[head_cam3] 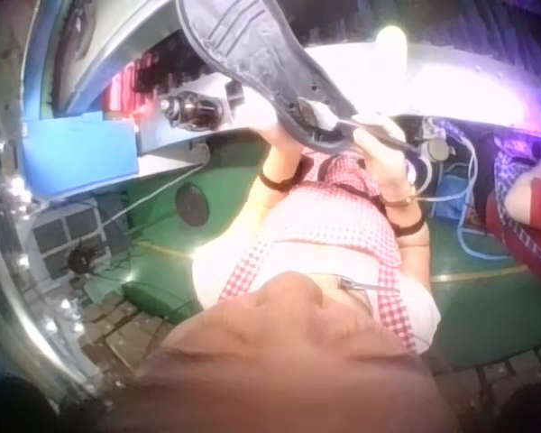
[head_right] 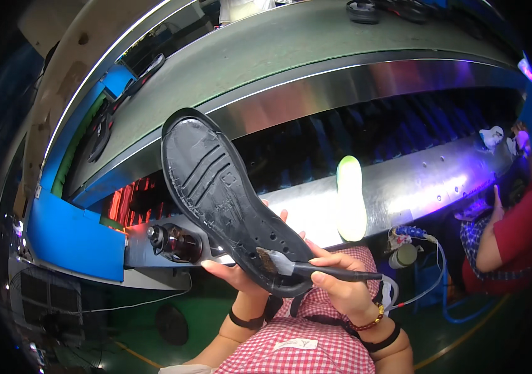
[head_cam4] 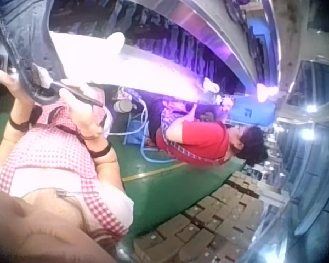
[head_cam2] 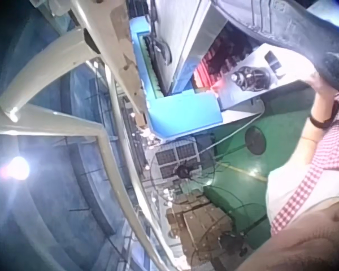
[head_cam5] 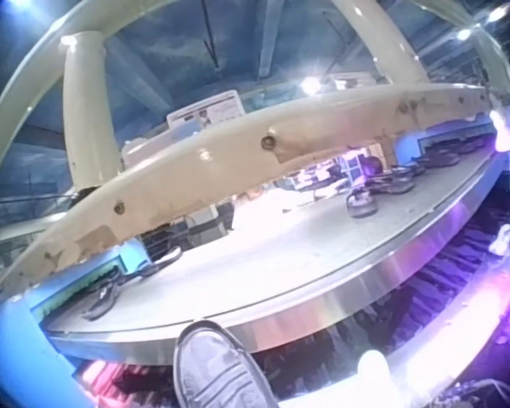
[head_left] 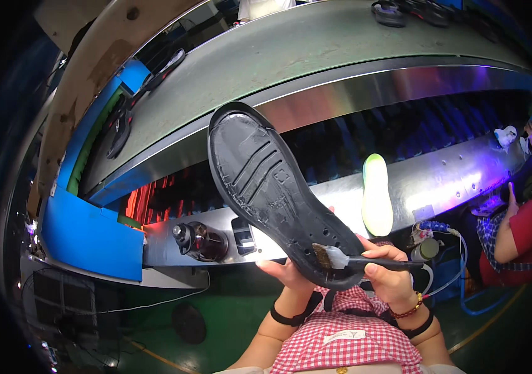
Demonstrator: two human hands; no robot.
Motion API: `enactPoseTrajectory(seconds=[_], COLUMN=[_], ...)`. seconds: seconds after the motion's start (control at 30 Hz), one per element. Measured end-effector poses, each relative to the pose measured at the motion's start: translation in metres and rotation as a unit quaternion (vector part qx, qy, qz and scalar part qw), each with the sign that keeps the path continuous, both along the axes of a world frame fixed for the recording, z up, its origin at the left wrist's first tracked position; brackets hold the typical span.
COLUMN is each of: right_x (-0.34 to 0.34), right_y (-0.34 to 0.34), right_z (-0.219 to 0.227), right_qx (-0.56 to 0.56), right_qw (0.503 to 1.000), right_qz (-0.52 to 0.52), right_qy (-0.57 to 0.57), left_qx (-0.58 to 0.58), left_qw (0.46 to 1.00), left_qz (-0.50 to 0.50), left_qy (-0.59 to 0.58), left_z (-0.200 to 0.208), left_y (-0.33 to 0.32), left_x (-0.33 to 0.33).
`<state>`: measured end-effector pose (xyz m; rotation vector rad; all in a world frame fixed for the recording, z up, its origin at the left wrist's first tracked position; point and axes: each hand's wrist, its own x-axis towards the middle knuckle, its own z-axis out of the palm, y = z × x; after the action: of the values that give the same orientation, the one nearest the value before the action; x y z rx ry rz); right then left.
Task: Applying glue to the undersides of shoe soles using a brush at a factory workstation.
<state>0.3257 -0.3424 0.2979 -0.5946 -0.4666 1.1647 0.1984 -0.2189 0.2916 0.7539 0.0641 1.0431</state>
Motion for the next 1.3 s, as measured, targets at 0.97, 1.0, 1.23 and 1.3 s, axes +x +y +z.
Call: enactPoseTrajectory(seconds=[0.97, 1.0, 1.23, 1.3], right_x=[0.056, 0.055, 0.066, 0.067], right_y=[0.021, 0.024, 0.032, 0.032], right_z=[0.053, 0.054, 0.071, 0.072], right_qx=[0.141, 0.115, 0.191, 0.151], right_qw=[0.805, 0.784, 0.751, 0.737], right_qz=[0.134, 0.191, 0.291, 0.316], right_qy=[-0.561, -0.579, -0.561, -0.578], left_qx=[-0.011, -0.023, -0.104, -0.173], left_qw=[0.95, 0.944, 0.879, 0.846], left_qz=[-0.27, -0.294, -0.399, -0.41], left_qy=[0.157, 0.147, 0.241, 0.294], left_z=[0.008, 0.012, 0.033, 0.037], left_y=[0.057, 0.057, 0.055, 0.054], left_x=[-0.02, -0.02, -0.018, -0.02])
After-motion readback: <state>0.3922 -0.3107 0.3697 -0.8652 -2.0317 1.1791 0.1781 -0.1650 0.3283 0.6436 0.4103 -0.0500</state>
